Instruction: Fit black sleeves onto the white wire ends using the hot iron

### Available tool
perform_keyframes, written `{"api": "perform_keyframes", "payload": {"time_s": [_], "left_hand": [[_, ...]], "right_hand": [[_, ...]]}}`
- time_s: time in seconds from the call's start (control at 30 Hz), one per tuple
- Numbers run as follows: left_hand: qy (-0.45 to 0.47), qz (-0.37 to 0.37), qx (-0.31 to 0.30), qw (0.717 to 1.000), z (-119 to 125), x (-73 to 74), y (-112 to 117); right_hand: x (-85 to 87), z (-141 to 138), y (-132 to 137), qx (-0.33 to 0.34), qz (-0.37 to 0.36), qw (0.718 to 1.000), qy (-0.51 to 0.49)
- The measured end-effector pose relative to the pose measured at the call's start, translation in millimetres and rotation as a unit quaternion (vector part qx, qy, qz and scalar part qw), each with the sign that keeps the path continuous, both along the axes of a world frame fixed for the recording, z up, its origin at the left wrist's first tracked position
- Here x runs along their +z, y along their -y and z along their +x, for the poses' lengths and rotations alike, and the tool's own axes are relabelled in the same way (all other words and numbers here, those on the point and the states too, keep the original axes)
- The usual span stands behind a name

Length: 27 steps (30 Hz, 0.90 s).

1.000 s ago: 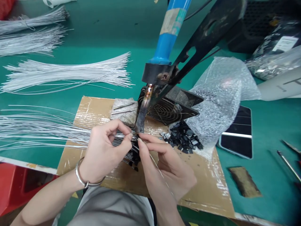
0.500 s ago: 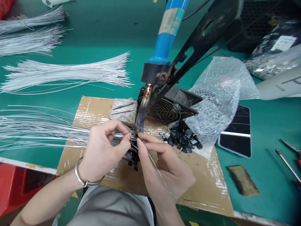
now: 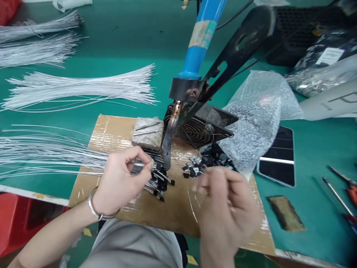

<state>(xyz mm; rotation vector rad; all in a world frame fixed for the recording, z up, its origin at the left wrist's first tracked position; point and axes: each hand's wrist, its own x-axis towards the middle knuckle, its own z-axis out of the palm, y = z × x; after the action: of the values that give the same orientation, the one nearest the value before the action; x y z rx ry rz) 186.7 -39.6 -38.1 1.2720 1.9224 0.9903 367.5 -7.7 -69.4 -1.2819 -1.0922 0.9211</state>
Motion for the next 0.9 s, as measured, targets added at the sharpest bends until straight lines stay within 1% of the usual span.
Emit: {"api": "perform_keyframes", "payload": {"time_s": [0.07, 0.1, 0.13, 0.17, 0.23, 0.27, 0.33, 0.37, 0.4, 0.43, 0.47, 0.5, 0.57, 0.63, 0.7, 0.8, 0.9], "left_hand": [[-0.043, 0.016, -0.019, 0.999, -6, -4.2, 5], [-0.064, 0.034, -0.033, 0.997, -8, -6.0, 7], [-0.084, 0.058, -0.048, 0.994, -11, -7.5, 10], [-0.104, 0.085, -0.062, 0.989, -14, -8.7, 13], [-0.152, 0.139, -0.075, 0.976, -21, -10.1, 18], [-0.18, 0.161, -0.072, 0.968, -26, -10.6, 19], [-0.25, 0.192, -0.059, 0.947, -42, -11.8, 16], [-0.294, 0.197, -0.055, 0.934, -53, -12.8, 11], [-0.344, 0.195, -0.054, 0.917, -67, -14.3, 4], [-0.407, 0.179, -0.059, 0.894, -84, -16.1, -6], [-0.466, 0.145, -0.063, 0.87, -101, -18.4, -18], [-0.484, 0.128, -0.061, 0.864, -119, -21.2, -32], [-0.498, 0.105, -0.062, 0.859, -153, -27.4, -61], [-0.504, 0.088, -0.076, 0.856, -180, -34.1, -88], [-0.503, 0.08, -0.091, 0.856, -199, -40.5, -107], [-0.495, 0.08, -0.1, 0.859, -214, -47.7, -118], [-0.489, 0.092, -0.083, 0.863, -223, -49.0, -113]], "right_hand": [[-2.0, 22, -9, 0.02, -0.03, 0.992, -0.119], [-4.1, 34, -13, 0.012, -0.056, 0.987, -0.15], [-6.9, 45, -17, -0.017, -0.082, 0.983, -0.161], [-10.6, 55, -20, -0.055, -0.103, 0.981, -0.153], [-20.2, 71, -25, -0.083, -0.127, 0.981, -0.121], [-25.7, 77, -27, -0.11, -0.112, 0.983, -0.098], [-37.0, 85, -30, -0.13, -0.09, 0.986, -0.051], [-42.4, 88, -32, -0.134, -0.086, 0.987, -0.037], [-47.4, 91, -33, -0.12, -0.089, 0.988, -0.03], [-52.0, 93, -34, -0.101, -0.09, 0.99, -0.028], [-56.2, 96, -35, -0.076, -0.089, 0.993, -0.026], [-59.9, 99, -37, -0.049, -0.087, 0.995, -0.024], [-65.3, 102, -38, -0.025, -0.082, 0.996, -0.017], [-67.2, 101, -37, -0.037, -0.088, 0.995, -0.02], [-65.5, 94, -34, -0.069, -0.089, 0.993, -0.031], [-58.7, 83, -28, -0.097, -0.069, 0.992, -0.044], [-53.0, 80, -25, -0.096, -0.068, 0.992, -0.044]]}}
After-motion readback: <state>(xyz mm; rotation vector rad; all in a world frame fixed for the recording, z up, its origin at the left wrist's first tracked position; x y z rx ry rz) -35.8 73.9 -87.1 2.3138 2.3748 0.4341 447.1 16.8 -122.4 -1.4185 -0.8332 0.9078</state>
